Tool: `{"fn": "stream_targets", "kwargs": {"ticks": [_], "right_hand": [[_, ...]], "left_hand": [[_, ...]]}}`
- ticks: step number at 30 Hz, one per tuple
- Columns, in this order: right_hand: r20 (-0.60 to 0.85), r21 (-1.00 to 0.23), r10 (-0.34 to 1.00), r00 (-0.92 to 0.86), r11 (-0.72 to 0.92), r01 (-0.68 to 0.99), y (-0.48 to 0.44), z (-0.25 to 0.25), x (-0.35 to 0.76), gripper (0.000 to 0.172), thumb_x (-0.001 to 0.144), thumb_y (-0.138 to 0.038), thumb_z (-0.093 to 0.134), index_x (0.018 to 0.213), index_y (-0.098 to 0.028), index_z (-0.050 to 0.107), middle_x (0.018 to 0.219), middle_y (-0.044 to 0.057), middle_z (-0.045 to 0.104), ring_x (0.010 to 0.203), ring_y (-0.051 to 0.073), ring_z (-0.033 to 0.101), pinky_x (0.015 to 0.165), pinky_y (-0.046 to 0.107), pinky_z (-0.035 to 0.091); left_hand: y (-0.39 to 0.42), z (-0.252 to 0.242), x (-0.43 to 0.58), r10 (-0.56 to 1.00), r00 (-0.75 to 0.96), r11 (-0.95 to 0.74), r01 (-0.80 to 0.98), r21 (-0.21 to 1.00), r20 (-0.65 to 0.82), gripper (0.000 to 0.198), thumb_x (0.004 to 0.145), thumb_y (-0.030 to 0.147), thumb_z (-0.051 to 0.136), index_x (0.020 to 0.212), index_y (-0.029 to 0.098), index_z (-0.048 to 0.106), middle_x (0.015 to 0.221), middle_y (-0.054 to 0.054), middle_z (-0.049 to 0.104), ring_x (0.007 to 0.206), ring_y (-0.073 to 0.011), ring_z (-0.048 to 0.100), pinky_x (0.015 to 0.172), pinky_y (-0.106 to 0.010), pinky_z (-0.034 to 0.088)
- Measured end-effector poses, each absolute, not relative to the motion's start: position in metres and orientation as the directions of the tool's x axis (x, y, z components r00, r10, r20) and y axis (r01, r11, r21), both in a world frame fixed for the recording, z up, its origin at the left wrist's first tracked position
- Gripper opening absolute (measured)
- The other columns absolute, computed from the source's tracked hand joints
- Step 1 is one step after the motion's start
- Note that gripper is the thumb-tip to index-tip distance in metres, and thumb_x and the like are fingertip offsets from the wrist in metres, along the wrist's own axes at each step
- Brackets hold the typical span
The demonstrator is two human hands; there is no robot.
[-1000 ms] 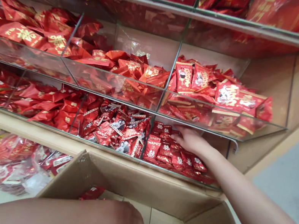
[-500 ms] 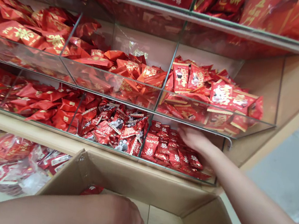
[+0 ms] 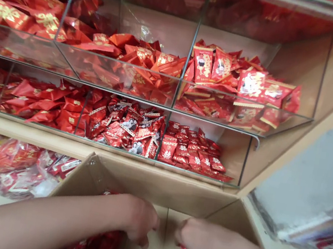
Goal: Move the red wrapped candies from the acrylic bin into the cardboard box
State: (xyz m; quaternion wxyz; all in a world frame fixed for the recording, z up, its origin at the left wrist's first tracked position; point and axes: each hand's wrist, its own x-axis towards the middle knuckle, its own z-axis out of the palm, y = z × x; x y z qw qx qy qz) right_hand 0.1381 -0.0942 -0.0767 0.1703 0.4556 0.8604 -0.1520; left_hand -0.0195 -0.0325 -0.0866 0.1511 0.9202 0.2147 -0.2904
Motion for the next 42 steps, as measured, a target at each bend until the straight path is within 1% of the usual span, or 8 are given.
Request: {"fn": "stream_targets", "kwargs": {"ticks": [4,7,11,16,24,28,34,42], "right_hand": [[-0.665,0.169,0.671,-0.328,0.563,0.809,-0.097,-0.124,0.123,0.045,0.054,-0.012,0.066,0.098,-0.006,0.061,0.094,0.019,0.062,0.087,0.028,0.058,0.064,0.032,0.047],[-0.721,0.102,0.622,-0.306,0.532,0.841,-0.095,-0.110,0.122,0.040,0.054,-0.015,0.066,0.094,-0.013,0.064,0.088,0.014,0.065,0.081,0.026,0.060,0.061,0.030,0.047],[-0.285,-0.329,0.785,-0.551,0.459,0.825,-0.082,-0.043,0.134,0.018,0.075,-0.024,0.047,0.082,-0.022,0.064,0.075,0.000,0.066,0.066,0.011,0.060,0.058,0.020,0.044],[0.364,0.049,0.926,-0.095,0.083,0.995,-0.011,0.000,0.165,0.025,0.078,-0.030,0.042,0.081,-0.012,0.060,0.078,0.011,0.064,0.073,0.019,0.058,0.066,0.028,0.041],[0.298,0.144,0.954,0.039,-0.085,0.986,0.057,-0.023,0.191,0.027,0.078,-0.029,0.042,0.088,-0.010,0.058,0.085,0.014,0.063,0.079,0.021,0.059,0.062,0.027,0.040],[0.377,0.196,0.925,0.037,-0.119,0.973,0.038,-0.014,0.190,0.025,0.080,-0.027,0.038,0.085,-0.013,0.058,0.080,0.012,0.063,0.071,0.020,0.059,0.056,0.027,0.037],[0.512,0.381,0.721,-0.467,0.297,0.876,-0.058,-0.017,0.164,0.023,0.083,-0.025,0.037,0.073,-0.017,0.054,0.071,0.006,0.055,0.069,0.015,0.049,0.055,0.025,0.034],[0.456,0.455,0.471,-0.755,0.606,0.652,-0.106,-0.033,0.136,0.029,0.083,-0.013,0.032,0.066,-0.017,0.054,0.062,0.004,0.051,0.059,0.014,0.041,0.051,0.028,0.031]], "left_hand": [[-0.035,-0.086,-0.021,0.337,0.751,-0.834,0.518,0.189,-0.568,0.049,0.068,0.033,0.057,0.114,0.017,0.052,0.109,-0.017,0.057,0.097,-0.0306,0.054,0.077,-0.039,0.044],[-0.039,-0.080,-0.023,0.352,0.757,-0.822,0.532,0.205,-0.550,0.049,0.068,0.034,0.056,0.115,0.020,0.051,0.111,-0.015,0.056,0.099,-0.0295,0.053,0.080,-0.038,0.042],[-0.042,-0.065,-0.025,0.320,0.755,-0.817,0.526,0.236,-0.572,0.049,0.070,0.036,0.054,0.116,0.021,0.050,0.111,-0.014,0.056,0.099,-0.0295,0.054,0.079,-0.039,0.043],[-0.043,-0.061,-0.026,0.304,0.770,-0.801,0.526,0.287,-0.561,0.054,0.069,0.040,0.053,0.119,0.020,0.048,0.116,-0.015,0.053,0.102,-0.0307,0.051,0.081,-0.040,0.042],[-0.038,-0.063,-0.032,0.328,0.796,-0.788,0.528,0.317,-0.509,0.056,0.065,0.039,0.057,0.117,0.020,0.050,0.111,-0.016,0.056,0.096,-0.0328,0.055,0.073,-0.040,0.044],[-0.032,-0.060,-0.029,0.373,0.860,-0.643,0.511,0.570,-0.349,0.042,0.069,0.036,0.054,0.108,0.020,0.056,0.096,-0.011,0.064,0.082,-0.0245,0.060,0.069,-0.034,0.044],[-0.025,-0.044,-0.014,0.711,0.685,0.192,0.027,0.981,-0.158,0.056,0.076,0.057,0.038,0.110,0.014,0.046,0.098,-0.014,0.060,0.069,-0.0140,0.061,0.065,-0.029,0.046],[-0.034,-0.038,-0.012,0.763,0.607,0.278,-0.001,0.961,-0.220,0.029,0.076,0.036,0.050,0.071,0.009,0.058,0.061,-0.004,0.062,0.047,-0.0081,0.056,0.046,-0.019,0.043]]}}
